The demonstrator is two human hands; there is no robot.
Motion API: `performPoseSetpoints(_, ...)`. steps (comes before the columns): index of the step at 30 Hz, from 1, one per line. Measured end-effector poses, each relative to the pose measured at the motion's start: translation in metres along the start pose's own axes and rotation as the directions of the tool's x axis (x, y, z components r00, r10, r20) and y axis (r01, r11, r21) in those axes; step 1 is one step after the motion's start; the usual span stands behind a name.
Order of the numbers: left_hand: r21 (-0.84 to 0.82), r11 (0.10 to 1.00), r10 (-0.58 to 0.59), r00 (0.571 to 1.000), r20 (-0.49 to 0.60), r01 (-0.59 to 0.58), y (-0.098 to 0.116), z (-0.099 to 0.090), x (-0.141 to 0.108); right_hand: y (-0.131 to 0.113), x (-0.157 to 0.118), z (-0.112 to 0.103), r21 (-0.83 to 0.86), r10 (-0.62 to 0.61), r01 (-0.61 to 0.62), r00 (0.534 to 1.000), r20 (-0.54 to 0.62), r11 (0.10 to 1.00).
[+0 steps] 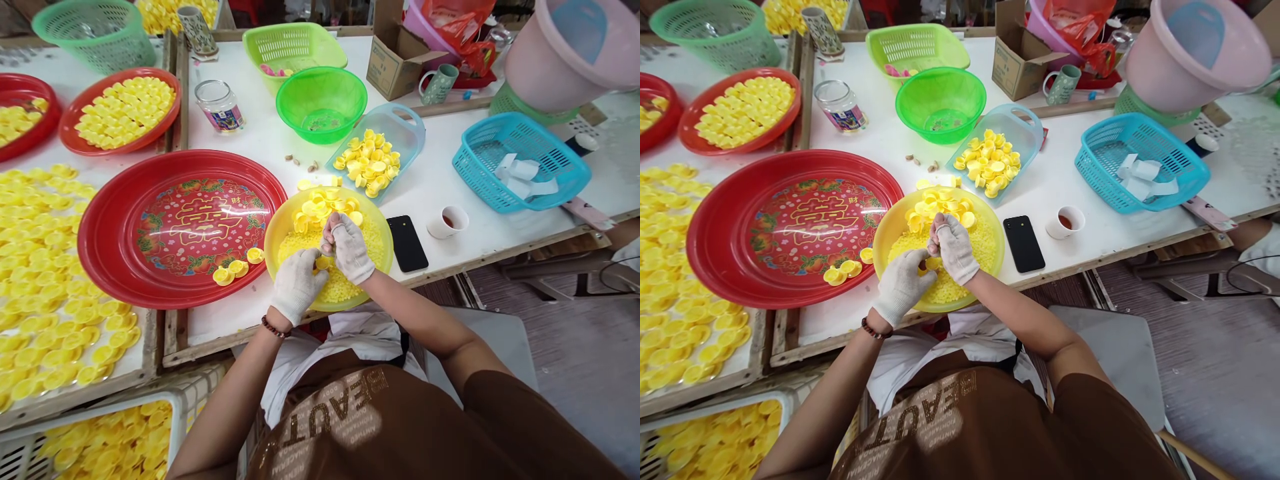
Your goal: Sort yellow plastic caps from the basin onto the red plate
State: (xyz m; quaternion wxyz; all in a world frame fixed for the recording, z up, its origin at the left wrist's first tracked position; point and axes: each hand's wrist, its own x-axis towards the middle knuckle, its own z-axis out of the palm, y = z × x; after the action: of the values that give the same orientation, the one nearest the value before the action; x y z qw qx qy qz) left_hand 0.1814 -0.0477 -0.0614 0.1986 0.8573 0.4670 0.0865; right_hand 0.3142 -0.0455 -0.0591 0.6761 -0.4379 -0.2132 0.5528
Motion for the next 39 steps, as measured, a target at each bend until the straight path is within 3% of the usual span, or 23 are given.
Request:
performPoseSetpoints(6,-0.202,0.979,0.024,1.000,0.019,-0.019,0.002,-0.008,-0.008,-0.024,-0.003,-0.014,0.005,0.010,-0.009,1.000,-0.014,1.000)
performPoseSetpoints(11,-0.053,0.999,-0.001,1.000,-0.002,0.001,0.005,-0.012,-0.010,-0.031,-0.007,-0.027,-0.149,-0.047,0.052,0.998,0.033,0.987)
performPoseSetpoints(18,-0.294,0.952,0.058,0.993,-0.101,-0.085,-0.009,-0.013,-0.009,-0.024,-0.009,-0.035,-0.318,-0.128,0.155,0.986,0.105,0.935)
performPoseSetpoints(21,-0.330,0.937,0.074,0.987,-0.140,-0.117,-0.011,-0.020,-0.016,-0.021,-0.011,-0.042,-0.516,-0.162,0.245,0.966,0.201,0.821)
performPoseSetpoints(24,-0.288,0.955,0.031,0.990,-0.140,-0.071,-0.021,-0.041,-0.027,-0.020,-0.015,-0.046,-0.709,-0.179,0.389,0.918,0.355,0.588)
performPoseSetpoints(26,-0.171,0.985,-0.046,0.987,-0.154,0.019,-0.038,-0.062,-0.036,-0.019,-0.016,-0.046,-0.754,-0.188,0.480,0.875,0.445,0.449)
performPoseSetpoints(28,0.026,0.985,-0.161,0.970,-0.180,0.168,-0.064,-0.084,-0.045,-0.016,-0.017,-0.046,-0.757,-0.206,0.541,0.840,0.501,0.367)
performPoseSetpoints(31,0.314,0.863,-0.348,0.917,-0.196,0.395,-0.106,-0.106,-0.055,-0.011,-0.016,-0.046,-0.748,-0.229,0.582,0.813,0.536,0.318)
performPoseSetpoints(33,0.426,0.780,-0.446,0.884,-0.137,0.459,-0.129,-0.111,-0.056,-0.009,-0.016,-0.047,-0.746,-0.232,0.603,0.798,0.557,0.284)
performPoseSetpoints(35,0.473,0.756,-0.502,0.865,-0.025,0.452,-0.145,-0.111,-0.055,-0.007,-0.016,-0.048,-0.745,-0.223,0.627,0.778,0.587,0.227)
performPoseSetpoints(39,0.480,0.776,-0.527,0.839,0.137,0.409,-0.149,-0.115,-0.051,-0.007,-0.017,-0.038,-0.729,-0.054,0.682,0.731,0.680,0.051)
